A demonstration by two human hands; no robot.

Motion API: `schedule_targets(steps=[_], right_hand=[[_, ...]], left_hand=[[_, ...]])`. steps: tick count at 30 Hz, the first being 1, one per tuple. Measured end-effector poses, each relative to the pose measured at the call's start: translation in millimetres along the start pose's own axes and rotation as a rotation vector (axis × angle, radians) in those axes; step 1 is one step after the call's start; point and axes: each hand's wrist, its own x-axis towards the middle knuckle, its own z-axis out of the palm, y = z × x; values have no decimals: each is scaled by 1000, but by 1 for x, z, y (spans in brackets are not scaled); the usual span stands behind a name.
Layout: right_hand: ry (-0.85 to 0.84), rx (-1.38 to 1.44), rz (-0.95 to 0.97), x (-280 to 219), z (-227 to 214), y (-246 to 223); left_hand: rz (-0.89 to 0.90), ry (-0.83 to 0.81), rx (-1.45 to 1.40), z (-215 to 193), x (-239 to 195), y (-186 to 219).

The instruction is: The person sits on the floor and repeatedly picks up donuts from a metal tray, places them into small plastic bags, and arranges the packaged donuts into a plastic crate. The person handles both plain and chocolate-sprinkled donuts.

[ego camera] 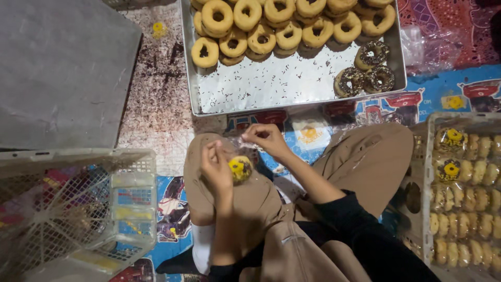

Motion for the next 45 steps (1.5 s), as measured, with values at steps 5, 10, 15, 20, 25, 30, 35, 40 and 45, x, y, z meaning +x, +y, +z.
schedule_targets(steps=[5,10,15,20,25,30,35,40,45], right_hand=[[335,-167,236,-44,32,75],[143,33,687,-69,-3,120],[-71,-1548,473,-13,-165,83],[-177,-1554,456,35,-210,76],[124,-1646,-245,39,-205,100],[-476,-1795,156,-24,-198,96],[-70,-1836,-79,-120,-173,50],[268,-1666,-282,-150,-145,-32],[-231,-1025,-312,-134,-82,-102]], left_hand=[[143,165,169,-11,-19,-60],[-95,135,161,-10,-37,-113],[-10,-102,85,63,18,-132],[209,-98,542,142,46,-134],[289,-122,555,177,4,-156],[64,-419,37,212,-6,-154],[147,-870,76,219,-72,-85],[705,-484,-79,193,-112,-26],[-709,-391,-1088,178,-45,-52]])
